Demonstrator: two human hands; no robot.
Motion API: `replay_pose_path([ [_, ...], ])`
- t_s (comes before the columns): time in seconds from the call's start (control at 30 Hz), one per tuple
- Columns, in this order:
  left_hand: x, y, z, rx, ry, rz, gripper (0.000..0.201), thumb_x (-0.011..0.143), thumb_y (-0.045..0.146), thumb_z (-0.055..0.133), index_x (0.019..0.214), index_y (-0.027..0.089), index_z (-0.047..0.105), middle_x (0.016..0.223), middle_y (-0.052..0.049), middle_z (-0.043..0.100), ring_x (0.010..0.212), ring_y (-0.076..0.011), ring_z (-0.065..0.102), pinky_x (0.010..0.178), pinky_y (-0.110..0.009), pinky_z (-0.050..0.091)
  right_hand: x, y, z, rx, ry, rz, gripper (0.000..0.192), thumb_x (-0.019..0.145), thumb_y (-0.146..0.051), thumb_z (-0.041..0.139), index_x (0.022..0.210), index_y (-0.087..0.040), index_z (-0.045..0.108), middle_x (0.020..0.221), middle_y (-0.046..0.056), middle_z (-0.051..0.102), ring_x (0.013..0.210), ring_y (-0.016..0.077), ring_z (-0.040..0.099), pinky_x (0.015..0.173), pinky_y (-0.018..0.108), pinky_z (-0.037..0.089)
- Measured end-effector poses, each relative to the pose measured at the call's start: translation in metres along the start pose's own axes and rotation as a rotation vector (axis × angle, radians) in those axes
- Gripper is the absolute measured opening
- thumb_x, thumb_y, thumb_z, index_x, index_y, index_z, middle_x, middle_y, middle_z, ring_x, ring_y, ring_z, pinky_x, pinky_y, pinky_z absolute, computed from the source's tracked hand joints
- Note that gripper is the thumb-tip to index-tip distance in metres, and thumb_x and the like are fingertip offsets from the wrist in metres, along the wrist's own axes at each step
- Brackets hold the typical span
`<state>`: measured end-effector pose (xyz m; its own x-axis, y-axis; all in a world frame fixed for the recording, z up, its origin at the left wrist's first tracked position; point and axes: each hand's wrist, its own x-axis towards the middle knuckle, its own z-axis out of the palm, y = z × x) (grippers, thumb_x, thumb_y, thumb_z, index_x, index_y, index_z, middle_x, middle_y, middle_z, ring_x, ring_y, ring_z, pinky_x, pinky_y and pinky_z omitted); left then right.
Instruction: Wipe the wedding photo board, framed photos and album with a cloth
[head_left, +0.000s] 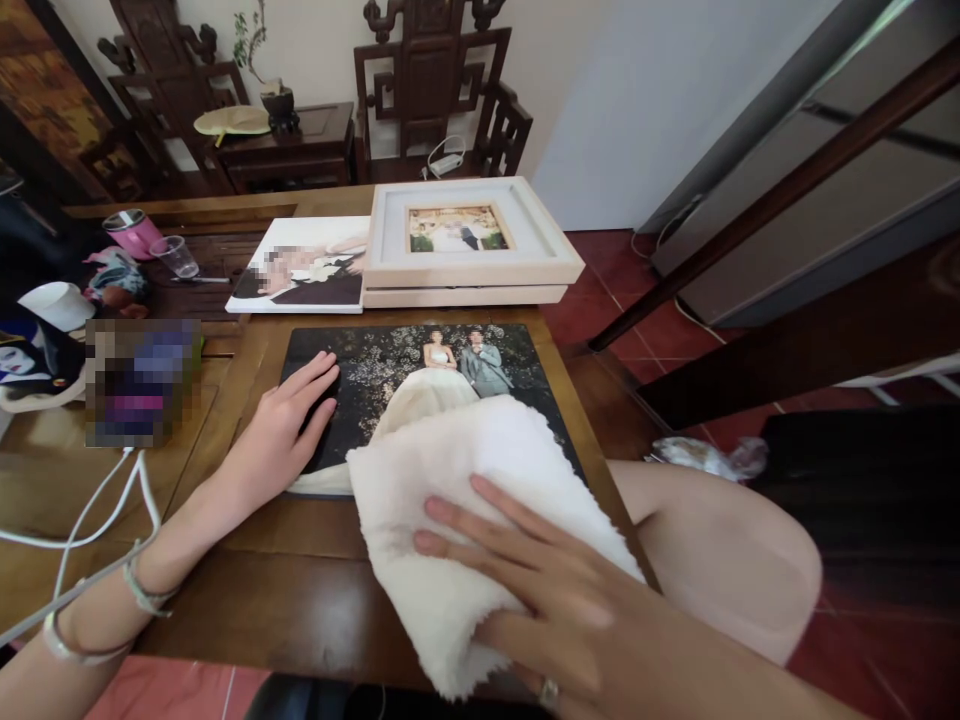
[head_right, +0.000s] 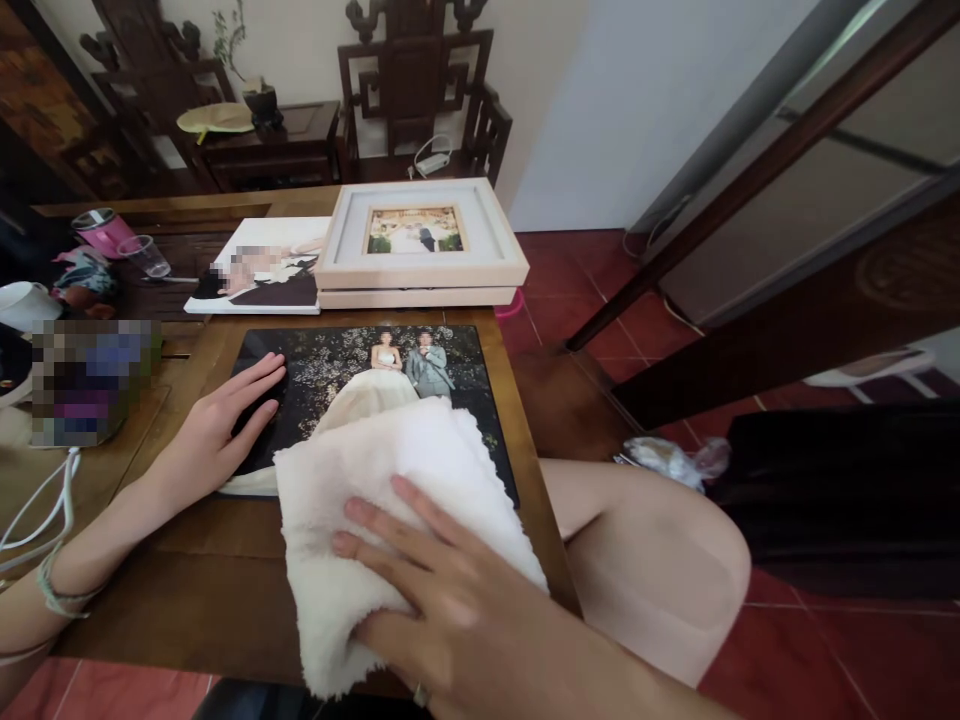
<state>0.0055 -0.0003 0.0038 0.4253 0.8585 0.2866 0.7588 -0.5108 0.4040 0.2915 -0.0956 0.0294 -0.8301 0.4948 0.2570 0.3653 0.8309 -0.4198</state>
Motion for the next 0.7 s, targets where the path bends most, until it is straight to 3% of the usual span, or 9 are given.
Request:
replay_pose_path([
  [0.1, 0.000, 0.000, 0.000, 0.004, -0.012, 0.000, 0.045, 0.100, 0.037, 0.038, 0.135, 0.014, 0.054, 0.147, -0.013, 0.047, 0.138, -0.0274, 0.041, 0.114, -0.049, 0.035, 0.004, 0.022, -0.007, 0.038, 0.018, 0.012, 0.025, 0.084, -0.008, 0.048, 0.092, -0.024, 0.065, 0.136, 0.006, 0.060, 0.137, 0.0210, 0.043, 0.119, 0.046, 0.029],
  [0.2, -0.001, -0.001, 0.000, 0.008, -0.034, -0.015, 0.046, 0.100, 0.038, 0.036, 0.137, 0.015, 0.053, 0.149, -0.013, 0.045, 0.139, -0.0279, 0.040, 0.115, -0.050, 0.034, 0.017, 0.057, -0.019, -0.005, 0.059, 0.113, 0.025, 0.089, -0.012, 0.044, 0.096, -0.024, 0.064, 0.133, 0.007, 0.062, 0.133, 0.0232, 0.048, 0.117, 0.048, 0.032],
  [0.4, -0.001, -0.001, 0.000, 0.016, -0.037, -0.012, 0.046, 0.101, 0.037, 0.036, 0.137, 0.015, 0.052, 0.148, -0.013, 0.045, 0.139, -0.0279, 0.039, 0.114, -0.051, 0.033, 0.038, 0.113, -0.038, -0.145, 0.113, 0.375, 0.022, 0.094, -0.025, 0.039, 0.091, -0.024, 0.061, 0.100, 0.008, 0.070, 0.122, 0.0338, 0.057, 0.099, 0.058, 0.048],
  [0.53, -0.001, -0.001, 0.000, 0.029, -0.037, -0.010, 0.045, 0.101, 0.036, 0.036, 0.137, 0.015, 0.051, 0.149, -0.013, 0.044, 0.139, -0.0273, 0.039, 0.114, -0.050, 0.034, 0.032, 0.097, -0.025, -0.200, 0.150, 0.293, 0.021, 0.091, -0.014, 0.043, 0.095, -0.021, 0.062, 0.115, 0.012, 0.069, 0.134, 0.0309, 0.046, 0.111, 0.058, 0.036],
  [0.7, -0.001, -0.001, 0.001, 0.030, -0.031, -0.004, 0.045, 0.101, 0.035, 0.036, 0.137, 0.014, 0.052, 0.148, -0.012, 0.045, 0.140, -0.0265, 0.039, 0.114, -0.050, 0.034, 0.007, 0.029, -0.005, -0.090, 0.118, 0.084, 0.024, 0.081, -0.004, 0.047, 0.082, -0.021, 0.064, 0.138, 0.009, 0.058, 0.139, 0.0259, 0.039, 0.117, 0.055, 0.027],
])
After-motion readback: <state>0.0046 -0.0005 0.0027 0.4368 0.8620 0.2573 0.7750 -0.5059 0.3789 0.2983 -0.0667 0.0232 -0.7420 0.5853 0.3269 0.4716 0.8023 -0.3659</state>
